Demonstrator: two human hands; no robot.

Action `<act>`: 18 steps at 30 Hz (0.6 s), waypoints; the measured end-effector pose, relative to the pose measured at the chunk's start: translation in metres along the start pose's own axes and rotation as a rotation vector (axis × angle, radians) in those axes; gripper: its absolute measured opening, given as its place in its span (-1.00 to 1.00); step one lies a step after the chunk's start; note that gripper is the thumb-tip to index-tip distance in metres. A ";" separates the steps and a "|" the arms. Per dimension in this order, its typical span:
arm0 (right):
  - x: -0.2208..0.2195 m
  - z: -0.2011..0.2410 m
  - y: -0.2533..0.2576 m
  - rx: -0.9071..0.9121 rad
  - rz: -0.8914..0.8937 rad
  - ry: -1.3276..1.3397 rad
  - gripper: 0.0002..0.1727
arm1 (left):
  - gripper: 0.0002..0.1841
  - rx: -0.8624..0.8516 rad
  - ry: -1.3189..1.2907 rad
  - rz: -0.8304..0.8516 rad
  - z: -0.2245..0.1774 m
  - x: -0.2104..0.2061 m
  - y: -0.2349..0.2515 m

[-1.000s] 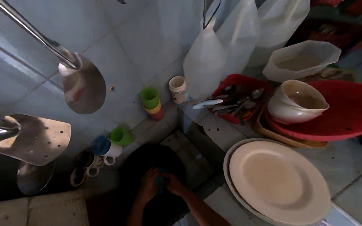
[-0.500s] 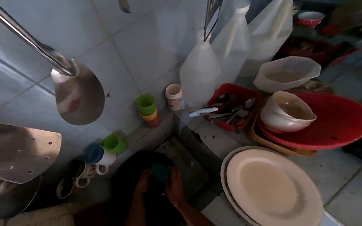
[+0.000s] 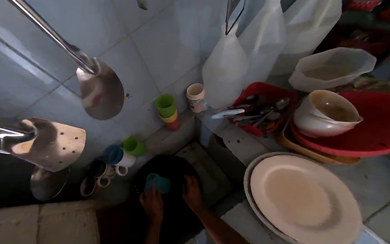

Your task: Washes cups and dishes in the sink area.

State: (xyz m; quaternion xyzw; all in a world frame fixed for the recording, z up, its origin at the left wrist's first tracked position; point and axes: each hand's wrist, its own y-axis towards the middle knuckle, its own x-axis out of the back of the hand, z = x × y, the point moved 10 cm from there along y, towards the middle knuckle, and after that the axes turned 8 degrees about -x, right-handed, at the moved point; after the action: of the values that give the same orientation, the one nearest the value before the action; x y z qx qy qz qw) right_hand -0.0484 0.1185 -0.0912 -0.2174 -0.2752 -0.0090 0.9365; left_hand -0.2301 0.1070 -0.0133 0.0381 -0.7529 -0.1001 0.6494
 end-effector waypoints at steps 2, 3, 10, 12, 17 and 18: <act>0.000 0.000 -0.001 -0.035 0.057 -0.007 -0.50 | -0.67 0.034 0.011 0.136 0.008 -0.030 -0.009; 0.004 -0.001 -0.001 -0.051 0.070 0.002 -0.51 | -0.67 0.079 -0.034 0.153 0.011 -0.034 -0.007; -0.033 -0.010 -0.002 -0.060 0.335 0.055 -0.54 | -0.58 1.083 -1.351 -0.224 0.051 -0.057 -0.063; -0.052 -0.014 -0.002 -0.096 0.468 0.208 -0.54 | -0.64 1.305 -1.697 -0.270 0.031 -0.077 -0.074; -0.059 -0.011 -0.010 -0.222 0.657 0.612 -0.55 | -0.70 1.250 -1.721 -0.037 0.006 -0.097 -0.074; -0.052 -0.009 -0.010 -0.246 0.638 0.719 -0.57 | -0.69 1.150 -1.539 0.073 0.013 -0.098 -0.068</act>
State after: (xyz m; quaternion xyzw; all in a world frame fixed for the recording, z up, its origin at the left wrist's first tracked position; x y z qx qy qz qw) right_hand -0.0895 0.1003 -0.1211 -0.3828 0.1488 0.1714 0.8955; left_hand -0.2330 0.0602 -0.1241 0.2514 -0.9074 0.3072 -0.1379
